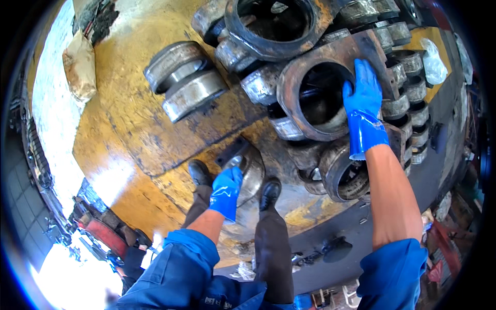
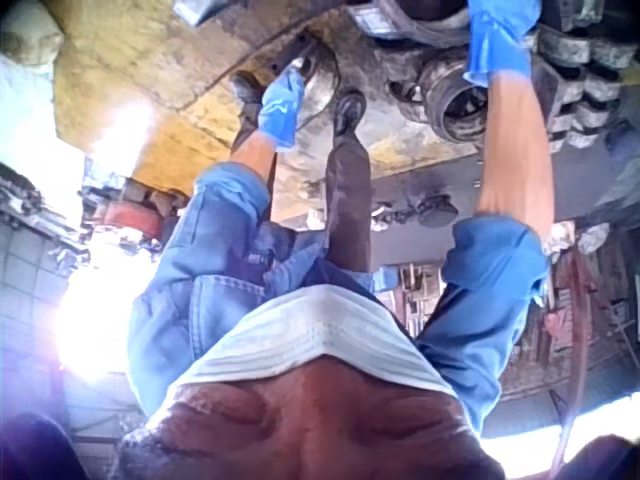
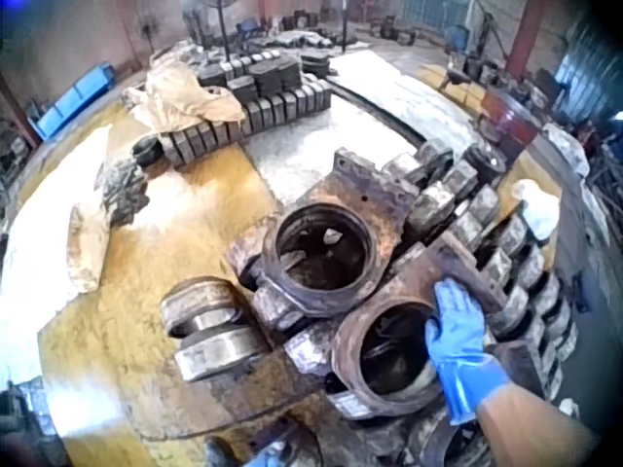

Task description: The person cleans various metal parts and components on a workshop floor using a wire brush and a cloth.

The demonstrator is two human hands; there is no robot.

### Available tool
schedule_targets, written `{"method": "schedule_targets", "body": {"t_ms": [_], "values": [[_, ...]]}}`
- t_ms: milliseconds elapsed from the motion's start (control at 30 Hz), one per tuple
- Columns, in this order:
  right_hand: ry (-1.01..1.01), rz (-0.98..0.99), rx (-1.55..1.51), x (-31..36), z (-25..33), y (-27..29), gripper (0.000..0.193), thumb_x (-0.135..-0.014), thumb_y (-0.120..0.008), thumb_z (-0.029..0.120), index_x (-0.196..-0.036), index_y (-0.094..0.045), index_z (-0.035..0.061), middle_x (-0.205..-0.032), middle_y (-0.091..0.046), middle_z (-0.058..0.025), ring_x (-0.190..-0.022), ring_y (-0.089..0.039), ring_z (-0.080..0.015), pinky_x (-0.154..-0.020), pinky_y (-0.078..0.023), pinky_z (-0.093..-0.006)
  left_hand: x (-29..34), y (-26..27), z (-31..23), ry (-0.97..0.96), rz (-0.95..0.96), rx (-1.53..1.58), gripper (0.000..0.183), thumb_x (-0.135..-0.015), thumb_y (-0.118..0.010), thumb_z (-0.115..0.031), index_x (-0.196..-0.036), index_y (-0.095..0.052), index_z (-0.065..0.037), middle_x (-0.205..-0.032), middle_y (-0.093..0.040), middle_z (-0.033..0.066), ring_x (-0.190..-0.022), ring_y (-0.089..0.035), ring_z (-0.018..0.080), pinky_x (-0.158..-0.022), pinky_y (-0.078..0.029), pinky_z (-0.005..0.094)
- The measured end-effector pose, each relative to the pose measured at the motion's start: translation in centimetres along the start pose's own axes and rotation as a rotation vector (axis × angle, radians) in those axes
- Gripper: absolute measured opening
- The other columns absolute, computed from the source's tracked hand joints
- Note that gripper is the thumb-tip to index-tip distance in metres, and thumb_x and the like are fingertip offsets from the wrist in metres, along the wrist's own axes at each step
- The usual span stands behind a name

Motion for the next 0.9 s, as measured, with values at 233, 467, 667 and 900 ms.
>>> {"method": "schedule_targets", "body": {"t_ms": [233,467,667,900], "values": [[-0.089,0.082,0.060,0.0,0.2,-0.5,0.074,-0.083,-0.076,0.019,-0.151,-0.048,0.0149,-0.153,-0.050,-0.0129,-0.137,-0.050,-0.0344,-0.113,-0.040,-0.0497,-3.3,-1.1,-0.3,-0.015,0.364,-0.334,0.057,-0.105,-0.043,-0.048,-0.093,-0.076,-0.003,-0.091,-0.074,0.0226,-0.084,-0.069,0.0443,-0.080,-0.053,0.0515],[-0.125,0.109,0.062,0.1,0.3,-0.6,0.074,-0.083,-0.076,0.018,-0.151,-0.048,0.0158,-0.154,-0.048,-0.0118,-0.137,-0.050,-0.0349,-0.113,-0.039,-0.0496,-3.3,-1.5,-0.3,-0.004,0.454,-0.479,0.061,-0.105,-0.040,-0.051,-0.092,-0.077,-0.004,-0.093,-0.073,0.0237,-0.088,-0.068,0.0463,-0.083,-0.053,0.0532],[-0.136,0.115,0.065,0.2,-0.1,-0.8,0.074,-0.082,-0.077,0.017,-0.151,-0.049,0.0164,-0.154,-0.049,-0.0103,-0.138,-0.049,-0.0350,-0.114,-0.038,-0.0497,-5.6,1.6,-3.2,-0.040,0.396,-0.498,0.067,-0.103,-0.036,-0.055,-0.091,-0.079,-0.005,-0.094,-0.073,0.0247,-0.092,-0.069,0.0461,-0.087,-0.053,0.0538],[-0.117,0.061,0.037,-0.4,0.5,-0.9,0.075,-0.081,-0.078,0.015,-0.150,-0.049,0.0172,-0.153,-0.050,-0.0088,-0.137,-0.050,-0.0333,-0.115,-0.039,-0.0485,-11.5,7.5,-7.4,-0.100,0.371,-0.621,0.061,-0.104,-0.037,-0.052,-0.104,-0.078,-0.006,-0.106,-0.073,0.0246,-0.103,-0.070,0.0429,-0.094,-0.053,0.0476]]}}
Point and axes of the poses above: each hand's wrist, its own x-axis away from the middle knuckle, its own y-axis out of the back of the hand, z = x × y, the point moved 4 cm from there along -x, towards the middle knuckle
